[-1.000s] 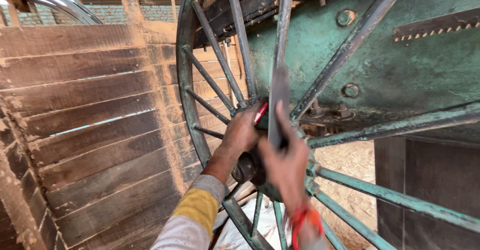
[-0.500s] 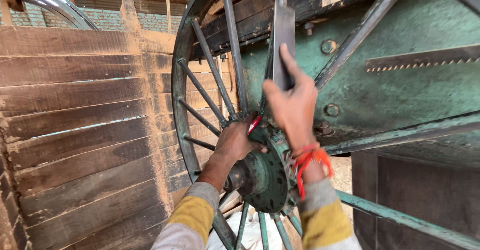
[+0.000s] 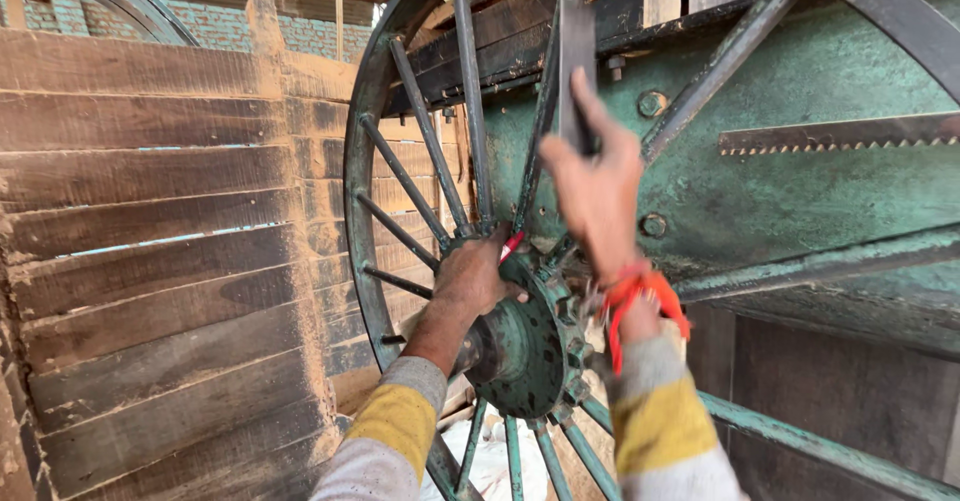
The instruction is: The person cleans and scrapes residue from a large green flywheel and spoke assembly of a machine, using a metal scraper and a paintbrush to remove dust and debris from various surfaces.
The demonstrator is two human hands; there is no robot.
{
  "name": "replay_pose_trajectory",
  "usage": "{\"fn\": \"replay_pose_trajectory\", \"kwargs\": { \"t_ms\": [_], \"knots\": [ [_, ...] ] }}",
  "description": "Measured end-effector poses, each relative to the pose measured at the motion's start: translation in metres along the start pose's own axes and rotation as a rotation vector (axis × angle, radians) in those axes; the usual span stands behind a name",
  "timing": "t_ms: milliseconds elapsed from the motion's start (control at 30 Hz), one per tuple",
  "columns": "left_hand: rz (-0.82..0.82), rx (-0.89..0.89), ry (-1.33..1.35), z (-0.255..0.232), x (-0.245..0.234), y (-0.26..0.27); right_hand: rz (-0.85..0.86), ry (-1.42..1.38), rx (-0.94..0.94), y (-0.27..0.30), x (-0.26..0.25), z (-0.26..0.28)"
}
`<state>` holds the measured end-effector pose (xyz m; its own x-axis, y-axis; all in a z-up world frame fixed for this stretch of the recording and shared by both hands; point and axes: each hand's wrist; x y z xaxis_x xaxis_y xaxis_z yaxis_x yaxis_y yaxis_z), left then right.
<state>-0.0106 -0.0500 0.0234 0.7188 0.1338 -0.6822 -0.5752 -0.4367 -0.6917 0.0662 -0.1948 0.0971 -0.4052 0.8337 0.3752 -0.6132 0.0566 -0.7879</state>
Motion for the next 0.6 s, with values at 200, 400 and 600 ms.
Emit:
{"fn": "replay_pose_trajectory", "kwargs": {
  "t_ms": [200,400,600],
  "knots": [
    [-0.003,-0.011,0.004,-0.009,-0.010,0.010,0.001,0.023,-0.109,0.030,-0.007,-0.019],
    [0.021,-0.050,0.014,-0.010,-0.010,0.008,-0.006,0.092,-0.008,-0.035,-0.003,0.012],
    [-0.007,-0.038,0.029,-0.003,0.002,0.005,0.034,-0.009,-0.236,0.028,-0.007,-0.017]
  ]
}}
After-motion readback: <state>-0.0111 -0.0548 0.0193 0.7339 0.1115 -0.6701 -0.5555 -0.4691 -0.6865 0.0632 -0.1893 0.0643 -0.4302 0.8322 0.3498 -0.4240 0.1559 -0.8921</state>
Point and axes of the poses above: each hand's wrist, its own y-axis away from the middle knuckle, its own x-axis out of the palm, z = x × y, and after that the axes turned 13 degrees about -z, right-handed
